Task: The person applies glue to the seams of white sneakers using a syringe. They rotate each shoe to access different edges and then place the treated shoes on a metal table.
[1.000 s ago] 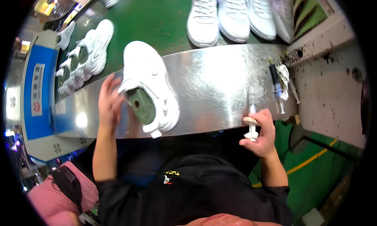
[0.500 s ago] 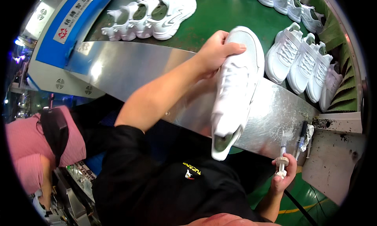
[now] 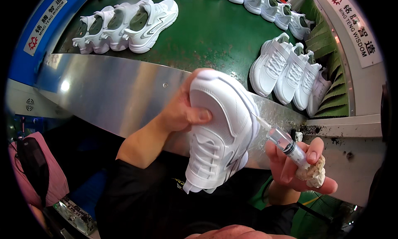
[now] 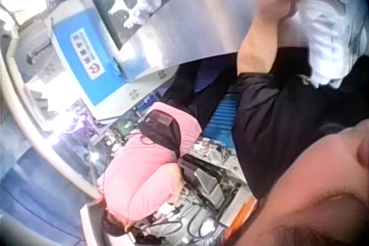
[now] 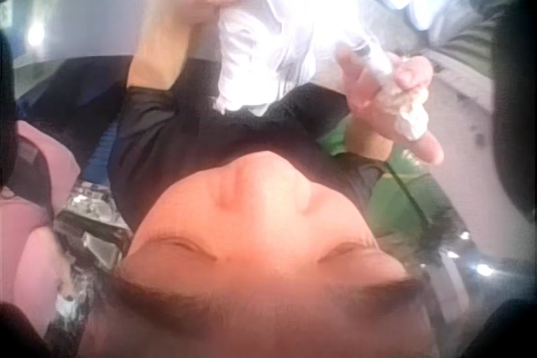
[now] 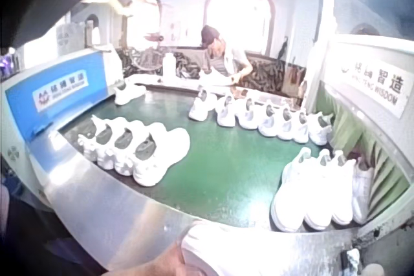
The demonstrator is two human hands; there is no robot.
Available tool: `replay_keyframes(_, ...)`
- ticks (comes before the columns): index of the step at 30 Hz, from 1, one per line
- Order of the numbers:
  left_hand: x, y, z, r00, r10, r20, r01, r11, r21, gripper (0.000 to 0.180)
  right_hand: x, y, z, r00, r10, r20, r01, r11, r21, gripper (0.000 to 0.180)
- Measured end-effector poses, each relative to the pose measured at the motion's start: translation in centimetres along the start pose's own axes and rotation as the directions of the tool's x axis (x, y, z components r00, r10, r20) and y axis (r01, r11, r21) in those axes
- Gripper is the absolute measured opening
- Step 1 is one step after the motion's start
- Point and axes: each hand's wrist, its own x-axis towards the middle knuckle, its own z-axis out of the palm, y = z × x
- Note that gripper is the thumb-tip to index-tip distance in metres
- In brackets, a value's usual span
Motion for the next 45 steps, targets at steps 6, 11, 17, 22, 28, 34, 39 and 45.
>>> replay_keyframes(6, -0.7, 0.9, 1.4, 0.996, -0.051, -0.072, 0.057, 0.995, 0.082, 0.081, 2.4, 0.2, 1.3, 0.999, 0.031, 0.007, -0.031, 0.998, -0.055, 0.066)
replay_keyframes(11, -1.1, 0.5, 1.3, 0.998, -0.040, -0.055, 0.044, 0.996, 0.072, 0.083, 2.8, 0.0, 1.5, 0.996, 0.078, 0.037, -0.075, 0.993, -0.089, 0.066)
replay_keyframes(17, -1.1, 0.7, 1.5, 0.999, -0.033, 0.002, 0.033, 0.996, 0.086, 0.082, 3.1, -0.1, 2.2, 0.994, 0.109, -0.019, -0.110, 0.988, -0.106, 0.068)
replay_keyframes(22, -1.3, 0.7, 1.4, 1.000, -0.019, 0.016, 0.018, 0.997, 0.081, 0.080, 3.3, -0.3, 2.4, 0.990, 0.140, -0.010, -0.140, 0.984, -0.112, 0.069)
replay_keyframes(28, -1.3, 1.3, 1.6, 0.994, -0.071, -0.083, 0.081, 0.989, 0.124, 0.085, 3.3, -0.6, 2.1, 0.992, 0.127, 0.008, -0.124, 0.982, -0.143, 0.069)
replay_keyframes(34, -1.1, 1.4, 1.6, 0.980, -0.091, -0.175, 0.124, 0.975, 0.184, 0.090, 2.0, -0.7, 1.6, 0.991, 0.127, -0.041, -0.131, 0.984, -0.124, 0.068)
replay_keyframes(39, -0.9, 0.2, 0.2, 0.998, 0.042, -0.046, -0.042, 0.999, 0.016, 0.077, 0.4, -0.9, 1.3, 0.969, 0.210, -0.133, -0.231, 0.958, -0.172, 0.062)
replay_keyframes(45, -1.1, 0.9, 0.1, 0.974, -0.074, -0.216, 0.088, 0.995, 0.053, 0.071, -2.1, 0.6, -0.3, 0.987, 0.070, -0.144, -0.089, 0.988, -0.129, 0.071)
